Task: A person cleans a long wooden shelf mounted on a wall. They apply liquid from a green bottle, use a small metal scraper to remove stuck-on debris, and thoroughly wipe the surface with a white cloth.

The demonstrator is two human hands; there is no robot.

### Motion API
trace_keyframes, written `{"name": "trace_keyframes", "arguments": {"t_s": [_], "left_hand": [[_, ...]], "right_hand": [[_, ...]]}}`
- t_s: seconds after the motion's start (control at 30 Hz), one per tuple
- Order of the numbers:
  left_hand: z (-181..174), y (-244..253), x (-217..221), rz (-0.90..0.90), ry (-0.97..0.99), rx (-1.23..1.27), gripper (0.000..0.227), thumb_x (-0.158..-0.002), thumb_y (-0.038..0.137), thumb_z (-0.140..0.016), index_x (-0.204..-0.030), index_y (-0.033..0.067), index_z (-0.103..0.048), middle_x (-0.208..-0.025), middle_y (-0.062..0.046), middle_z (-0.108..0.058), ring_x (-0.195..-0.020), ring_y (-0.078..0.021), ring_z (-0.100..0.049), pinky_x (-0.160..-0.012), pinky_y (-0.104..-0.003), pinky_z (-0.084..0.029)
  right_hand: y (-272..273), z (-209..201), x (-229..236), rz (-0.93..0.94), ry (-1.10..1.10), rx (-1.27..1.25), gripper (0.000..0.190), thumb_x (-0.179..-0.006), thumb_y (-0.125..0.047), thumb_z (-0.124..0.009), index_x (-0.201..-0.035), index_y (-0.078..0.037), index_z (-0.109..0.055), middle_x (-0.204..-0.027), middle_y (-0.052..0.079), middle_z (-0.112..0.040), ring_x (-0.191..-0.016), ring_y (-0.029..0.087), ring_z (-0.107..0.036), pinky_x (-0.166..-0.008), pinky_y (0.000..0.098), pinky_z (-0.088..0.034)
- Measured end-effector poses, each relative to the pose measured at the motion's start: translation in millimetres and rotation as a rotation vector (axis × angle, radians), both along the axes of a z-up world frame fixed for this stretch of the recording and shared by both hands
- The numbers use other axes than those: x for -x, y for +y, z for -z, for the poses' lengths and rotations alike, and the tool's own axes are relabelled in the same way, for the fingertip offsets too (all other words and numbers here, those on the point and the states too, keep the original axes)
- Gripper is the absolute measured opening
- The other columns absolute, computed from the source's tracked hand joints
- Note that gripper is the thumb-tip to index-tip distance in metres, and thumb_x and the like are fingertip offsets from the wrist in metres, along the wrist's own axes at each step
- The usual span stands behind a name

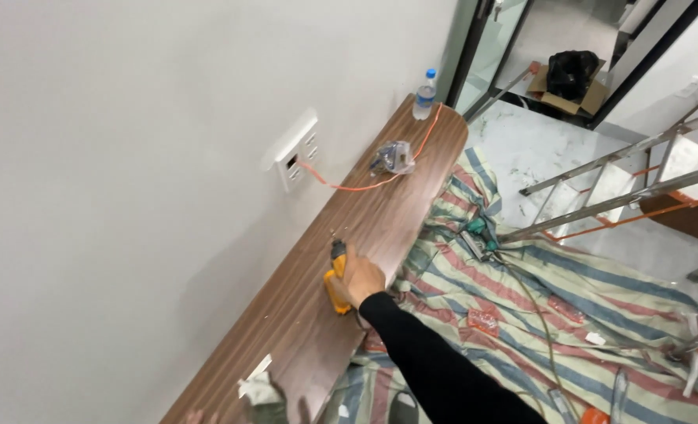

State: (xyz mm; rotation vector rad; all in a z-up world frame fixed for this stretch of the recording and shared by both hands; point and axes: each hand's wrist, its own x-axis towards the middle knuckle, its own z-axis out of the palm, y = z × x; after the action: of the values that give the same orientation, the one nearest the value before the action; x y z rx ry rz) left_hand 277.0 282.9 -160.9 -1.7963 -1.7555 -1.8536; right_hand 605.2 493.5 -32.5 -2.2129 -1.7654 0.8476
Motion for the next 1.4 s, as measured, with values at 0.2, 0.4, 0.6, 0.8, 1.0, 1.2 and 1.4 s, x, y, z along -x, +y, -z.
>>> {"name": "trace_keyframes", "arguments": {"t_s": [0.2,0.4,0.6,0.8,1.0,1.2,1.4], "left_hand": [[-139.3,112.0,-232.8,0.256,-0.014,0.101,0.038,-0.108,0.026,-0.081,-0.139,0.0063,-0.074,-0.15,-0.017,-0.065,-0.151,-0.044,-0.064,-0.13,-0.061,-0.047],[-166.2,267.2,-380.3,0.66,0.323,0.27,0.048,-0.099,0.018,-0.09,-0.141,0.0027,-0.072,-0.146,-0.031,-0.063,-0.14,-0.0611,-0.063,-0.114,-0.071,-0.052],[-99.6,471.9,-467.6,0.438,0.855,0.51,0.088,-0.093,0.035,-0.102,-0.166,0.0085,-0.061,-0.17,-0.031,-0.049,-0.144,-0.0621,-0.063,-0.109,-0.077,-0.059],[-9.3,585.0,-488.9,0.365,0.77,1.083,0.148,-0.09,0.048,-0.102,-0.193,0.0164,0.0,-0.185,-0.036,-0.033,-0.133,-0.0718,-0.071,-0.106,-0.089,-0.056],[50.9,629.1,-470.3,0.291,0.886,1.194,0.107,-0.107,0.054,-0.081,-0.185,0.0188,-0.017,-0.149,-0.037,-0.071,-0.131,-0.0639,-0.076,-0.108,-0.072,-0.063],[127.1,675.2,-401.6,0.147,1.045,0.61,0.03,-0.111,0.011,-0.067,-0.138,0.0062,-0.077,-0.102,-0.021,-0.082,-0.093,-0.0498,-0.087,-0.08,-0.057,-0.07],[-43.5,647.7,-440.1,0.406,0.701,0.596,0.035,-0.12,0.016,-0.066,-0.134,-0.0016,-0.093,-0.12,-0.029,-0.088,-0.117,-0.0424,-0.085,-0.1,-0.049,-0.06]], "right_hand": [[-54.2,6.6,-148.1,0.228,0.275,0.051,0.093,-0.091,-0.051,-0.085,-0.174,-0.031,-0.051,-0.144,0.028,-0.082,-0.138,0.05,-0.079,-0.113,0.0562,-0.066],[-95.3,58.9,-321.4,0.652,0.223,0.092,0.097,-0.081,-0.049,-0.092,-0.172,-0.033,-0.063,-0.139,0.024,-0.086,-0.133,0.044,-0.082,-0.108,0.0531,-0.07],[-95.9,49.4,-441.2,0.876,0.118,0.105,0.101,-0.086,-0.04,-0.087,-0.175,-0.029,-0.042,-0.147,0.031,-0.078,-0.145,0.054,-0.072,-0.126,0.0625,-0.054],[-98.3,141.2,-560.9,1.172,0.072,0.105,0.099,-0.086,-0.037,-0.089,-0.173,-0.032,-0.041,-0.142,0.025,-0.081,-0.139,0.048,-0.076,-0.119,0.0585,-0.056],[-84.4,167.7,-618.9,1.262,0.165,0.238,0.104,-0.087,-0.039,-0.091,-0.177,-0.032,-0.038,-0.149,0.027,-0.078,-0.145,0.045,-0.073,-0.123,0.054,-0.054],[-69.0,201.4,-634.6,1.256,0.315,0.185,0.1,-0.09,-0.024,-0.089,-0.176,-0.022,-0.04,-0.137,0.036,-0.078,-0.127,0.053,-0.08,-0.103,0.0554,-0.066],[-77.9,225.5,-643.0,1.252,0.434,0.27,0.089,-0.096,-0.021,-0.09,-0.167,-0.022,-0.038,-0.136,0.021,-0.077,-0.099,0.036,-0.082,-0.078,0.0474,-0.072]]}}
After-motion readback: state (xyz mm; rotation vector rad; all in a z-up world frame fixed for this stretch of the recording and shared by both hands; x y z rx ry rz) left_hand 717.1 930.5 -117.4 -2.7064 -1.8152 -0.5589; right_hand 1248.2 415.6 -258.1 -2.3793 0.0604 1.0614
